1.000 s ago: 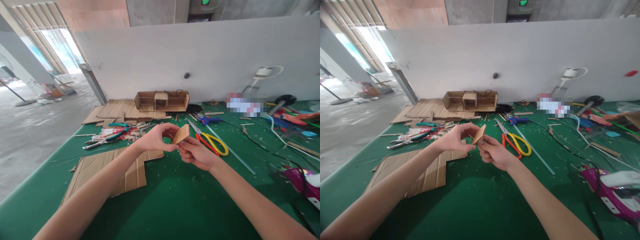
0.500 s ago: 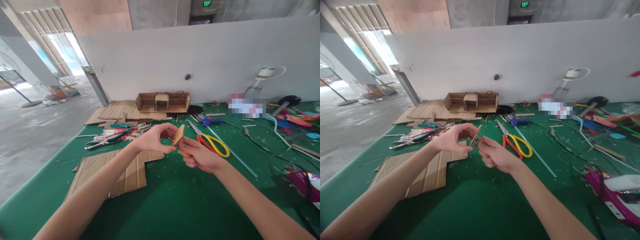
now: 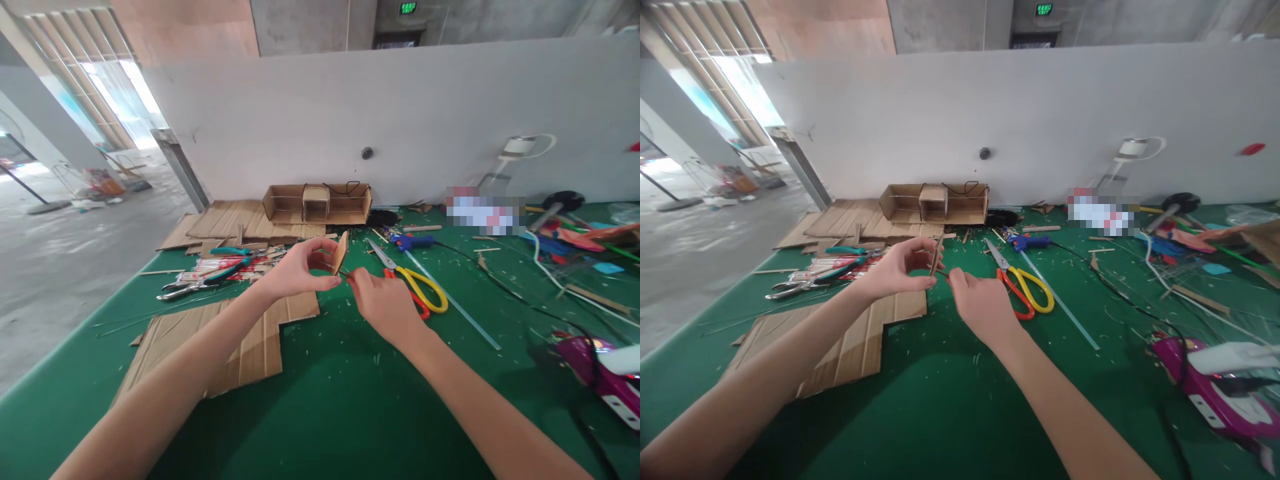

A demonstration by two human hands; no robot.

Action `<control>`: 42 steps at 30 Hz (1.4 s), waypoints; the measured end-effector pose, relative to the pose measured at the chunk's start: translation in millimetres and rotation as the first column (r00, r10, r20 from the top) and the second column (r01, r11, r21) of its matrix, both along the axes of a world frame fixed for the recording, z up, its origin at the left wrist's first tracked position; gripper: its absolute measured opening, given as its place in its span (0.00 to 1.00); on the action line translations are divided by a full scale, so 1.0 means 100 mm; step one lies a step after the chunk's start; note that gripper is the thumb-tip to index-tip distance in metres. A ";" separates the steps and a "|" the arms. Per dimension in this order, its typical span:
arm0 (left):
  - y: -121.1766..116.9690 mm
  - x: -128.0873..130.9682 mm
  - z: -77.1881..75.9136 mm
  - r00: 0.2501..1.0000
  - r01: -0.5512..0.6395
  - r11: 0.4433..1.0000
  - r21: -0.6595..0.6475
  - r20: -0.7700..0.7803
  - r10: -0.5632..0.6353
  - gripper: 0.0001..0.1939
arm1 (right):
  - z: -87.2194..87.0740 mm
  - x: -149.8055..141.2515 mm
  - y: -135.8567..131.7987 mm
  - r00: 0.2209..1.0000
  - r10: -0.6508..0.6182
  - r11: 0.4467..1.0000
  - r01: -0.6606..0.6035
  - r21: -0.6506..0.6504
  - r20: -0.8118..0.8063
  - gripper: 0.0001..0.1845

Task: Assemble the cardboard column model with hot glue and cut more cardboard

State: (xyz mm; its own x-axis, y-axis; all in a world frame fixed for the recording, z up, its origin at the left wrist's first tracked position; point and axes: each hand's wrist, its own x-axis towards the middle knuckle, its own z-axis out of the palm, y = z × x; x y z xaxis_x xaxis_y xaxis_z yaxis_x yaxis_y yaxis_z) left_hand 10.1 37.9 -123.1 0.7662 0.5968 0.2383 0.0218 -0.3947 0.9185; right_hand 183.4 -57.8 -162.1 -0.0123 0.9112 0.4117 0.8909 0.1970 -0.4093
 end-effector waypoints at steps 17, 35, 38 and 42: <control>0.28 -0.37 0.32 0.882 -0.288 0.953 -0.097 0.360 0.303 0.19 | -0.10 0.13 0.02 0.984 0.019 0.998 -0.008 -0.063 0.180 0.12; 0.12 0.00 0.00 0.876 -0.378 0.791 -0.481 0.090 0.473 0.17 | 0.10 0.66 -0.08 0.827 -0.253 0.754 0.494 -0.433 0.503 0.15; 0.09 0.00 0.02 0.870 -0.338 0.790 -0.511 0.150 0.469 0.20 | 0.07 0.63 -0.07 0.840 -0.288 0.775 0.487 -0.403 0.461 0.15; 0.11 0.01 -0.03 0.855 -0.269 0.736 -0.621 0.198 0.479 0.14 | 0.02 0.61 0.01 0.854 -0.371 0.812 0.489 -0.320 0.364 0.16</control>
State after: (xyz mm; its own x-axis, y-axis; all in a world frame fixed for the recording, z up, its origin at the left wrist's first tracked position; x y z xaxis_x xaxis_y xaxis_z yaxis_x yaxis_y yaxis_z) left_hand 10.7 49.0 -126.2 0.3894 0.9203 -0.0383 -0.2819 0.1587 0.9462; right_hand 244.7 -56.8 -159.9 0.3621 0.9300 0.0640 0.9297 -0.3553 -0.0971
